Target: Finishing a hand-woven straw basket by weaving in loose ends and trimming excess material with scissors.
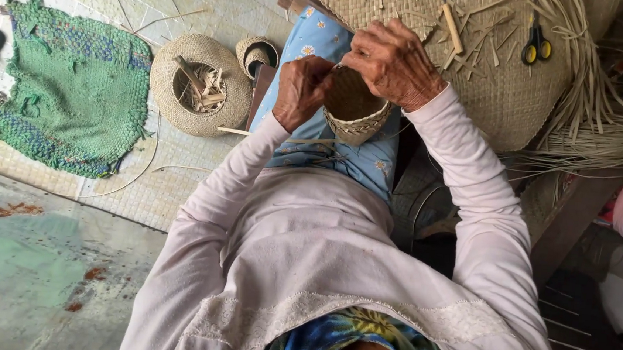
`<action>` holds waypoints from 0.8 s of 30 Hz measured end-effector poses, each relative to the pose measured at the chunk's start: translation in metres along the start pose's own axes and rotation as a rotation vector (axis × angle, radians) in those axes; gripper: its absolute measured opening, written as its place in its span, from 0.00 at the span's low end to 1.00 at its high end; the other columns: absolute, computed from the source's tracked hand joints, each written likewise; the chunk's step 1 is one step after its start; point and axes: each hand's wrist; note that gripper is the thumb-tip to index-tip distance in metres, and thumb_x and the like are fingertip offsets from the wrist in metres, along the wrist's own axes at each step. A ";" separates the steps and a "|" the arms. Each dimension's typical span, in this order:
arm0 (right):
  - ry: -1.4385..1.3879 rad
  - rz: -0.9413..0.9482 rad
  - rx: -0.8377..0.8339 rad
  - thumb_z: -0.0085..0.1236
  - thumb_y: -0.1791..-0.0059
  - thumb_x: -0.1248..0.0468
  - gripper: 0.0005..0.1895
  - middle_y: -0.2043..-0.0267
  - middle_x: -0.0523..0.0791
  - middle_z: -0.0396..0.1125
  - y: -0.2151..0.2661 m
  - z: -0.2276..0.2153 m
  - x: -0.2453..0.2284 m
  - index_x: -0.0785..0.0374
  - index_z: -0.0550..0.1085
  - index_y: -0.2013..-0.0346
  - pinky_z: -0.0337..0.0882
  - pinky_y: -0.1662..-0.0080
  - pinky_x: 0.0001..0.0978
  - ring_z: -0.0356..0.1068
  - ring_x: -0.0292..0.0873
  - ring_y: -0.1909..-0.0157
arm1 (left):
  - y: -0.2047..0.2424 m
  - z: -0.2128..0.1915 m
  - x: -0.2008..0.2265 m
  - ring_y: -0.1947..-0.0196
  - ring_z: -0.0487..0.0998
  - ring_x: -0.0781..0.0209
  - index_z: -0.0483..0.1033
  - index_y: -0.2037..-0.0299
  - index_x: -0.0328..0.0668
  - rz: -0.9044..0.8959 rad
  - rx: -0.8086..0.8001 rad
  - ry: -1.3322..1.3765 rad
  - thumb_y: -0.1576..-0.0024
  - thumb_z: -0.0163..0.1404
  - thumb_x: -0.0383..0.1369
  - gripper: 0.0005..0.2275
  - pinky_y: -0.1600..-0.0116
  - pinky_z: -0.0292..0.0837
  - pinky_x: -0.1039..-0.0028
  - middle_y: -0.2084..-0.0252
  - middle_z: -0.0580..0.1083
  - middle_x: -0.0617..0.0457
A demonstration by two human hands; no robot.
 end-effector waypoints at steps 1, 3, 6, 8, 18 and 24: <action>0.003 0.005 -0.003 0.49 0.58 0.74 0.11 0.70 0.39 0.59 -0.001 -0.005 -0.003 0.53 0.70 0.71 0.55 0.68 0.27 0.59 0.37 0.69 | -0.001 0.005 0.003 0.81 0.72 0.61 0.77 0.72 0.43 0.003 -0.005 0.003 0.54 0.47 0.30 0.06 0.75 0.62 0.72 0.79 0.73 0.53; 0.041 -0.039 -0.017 0.48 0.60 0.75 0.10 0.71 0.39 0.56 -0.006 -0.016 -0.008 0.57 0.65 0.74 0.53 0.70 0.26 0.57 0.37 0.70 | -0.001 0.012 0.008 0.87 0.60 0.64 0.67 0.84 0.41 0.055 0.042 -0.113 0.59 0.43 0.26 0.04 0.81 0.54 0.71 0.85 0.65 0.55; 0.170 -0.036 -0.042 0.48 0.56 0.72 0.09 0.74 0.39 0.58 0.001 -0.006 -0.009 0.56 0.64 0.78 0.53 0.73 0.23 0.57 0.35 0.70 | -0.006 0.018 0.016 0.91 0.62 0.54 0.69 0.84 0.40 0.042 0.056 -0.240 0.57 0.45 0.28 0.05 0.84 0.52 0.66 0.85 0.67 0.50; 0.226 -0.039 -0.030 0.49 0.56 0.73 0.09 0.74 0.38 0.58 0.001 -0.008 -0.014 0.56 0.64 0.78 0.52 0.74 0.22 0.57 0.35 0.71 | -0.008 0.022 0.015 0.88 0.64 0.45 0.69 0.84 0.41 -0.031 0.051 -0.325 0.57 0.44 0.31 0.06 0.84 0.53 0.61 0.85 0.68 0.46; 0.374 0.081 -0.033 0.44 0.55 0.70 0.08 0.72 0.40 0.58 0.011 -0.010 -0.021 0.55 0.64 0.76 0.54 0.78 0.19 0.57 0.35 0.72 | -0.025 0.036 0.006 0.87 0.67 0.38 0.68 0.85 0.48 0.115 0.050 -0.444 0.59 0.44 0.32 0.04 0.84 0.54 0.60 0.86 0.68 0.45; 0.377 0.141 -0.038 0.42 0.53 0.70 0.07 0.71 0.42 0.57 0.018 -0.011 -0.021 0.57 0.65 0.74 0.56 0.78 0.20 0.58 0.36 0.71 | -0.037 0.040 0.004 0.87 0.66 0.39 0.68 0.87 0.46 0.176 0.011 -0.484 0.59 0.44 0.33 0.06 0.84 0.54 0.60 0.87 0.67 0.44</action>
Point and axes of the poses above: each hand's wrist, its own y-axis away from the middle knuckle, its own z-axis out of the palm, x = y × z
